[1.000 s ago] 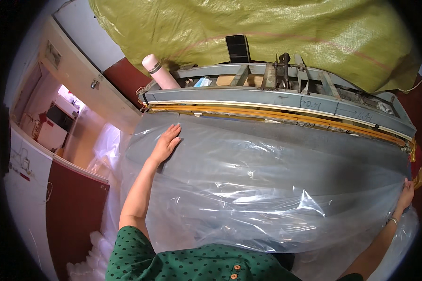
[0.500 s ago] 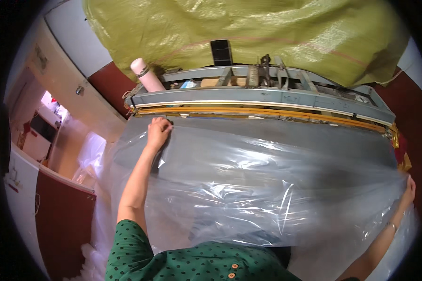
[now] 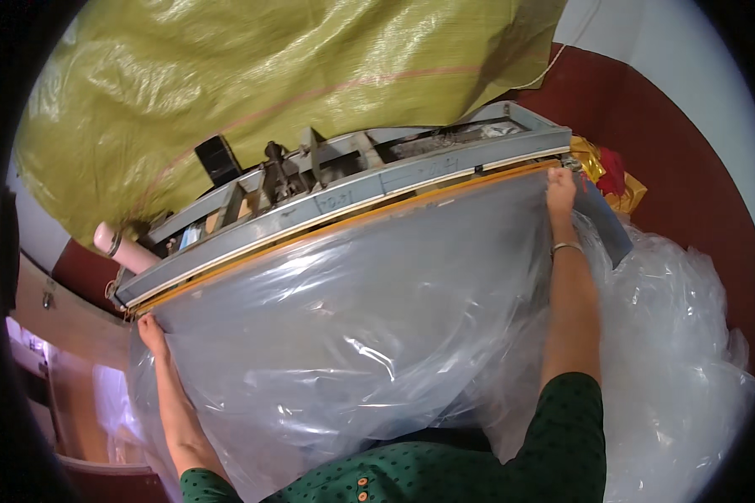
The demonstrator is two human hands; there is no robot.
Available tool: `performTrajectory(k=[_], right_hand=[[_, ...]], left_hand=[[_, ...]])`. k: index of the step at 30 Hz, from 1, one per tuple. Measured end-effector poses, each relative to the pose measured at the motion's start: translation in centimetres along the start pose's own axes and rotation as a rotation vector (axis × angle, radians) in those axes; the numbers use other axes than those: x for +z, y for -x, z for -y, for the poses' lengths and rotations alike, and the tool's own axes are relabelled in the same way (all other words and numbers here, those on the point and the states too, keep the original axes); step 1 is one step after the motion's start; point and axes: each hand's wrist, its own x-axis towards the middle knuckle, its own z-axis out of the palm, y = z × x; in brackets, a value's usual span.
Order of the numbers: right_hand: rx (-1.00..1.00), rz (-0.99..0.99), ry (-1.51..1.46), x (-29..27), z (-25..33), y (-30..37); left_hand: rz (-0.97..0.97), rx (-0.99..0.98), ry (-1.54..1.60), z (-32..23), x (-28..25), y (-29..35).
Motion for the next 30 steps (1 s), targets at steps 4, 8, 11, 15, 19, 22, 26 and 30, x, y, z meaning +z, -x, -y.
performTrajectory(k=[4, 8, 11, 15, 19, 22, 26, 30], right_hand=[[-0.022, -0.023, 0.117, -0.6, 0.6, -0.6], [-0.033, -0.031, 0.137, 0.2, 1.4, -0.8], [-0.060, -0.107, 0.204, 0.4, 1.2, -1.1], [-0.169, -0.160, 0.203, 0.9, 1.1, -1.0], [0.053, -0.004, -0.147, -1.5, -0.5, -2.0], [0.033, -0.022, -0.180, 0.7, 1.7, -0.6], [0.139, -0.054, -0.118, -1.8, 1.5, -1.7], [-0.264, -0.215, 0.260, 3.4, 12.9, 1.9]], left_hand=[[0.065, -0.059, 0.107, -2.1, 3.8, 0.2], [0.043, 0.004, 0.182, -2.2, 3.8, -0.5], [0.020, 0.029, 0.112, -1.7, 4.1, -0.7], [-0.037, -0.088, 0.119, -2.0, 3.3, -0.8], [-0.053, -0.194, 0.289, -4.0, 4.9, 0.4], [-0.094, -0.209, 0.319, -4.5, 2.6, 0.4], [0.011, -0.230, 0.321, -5.6, 3.8, 0.6], [0.322, -0.006, 0.107, -8.6, -1.5, 1.5]])
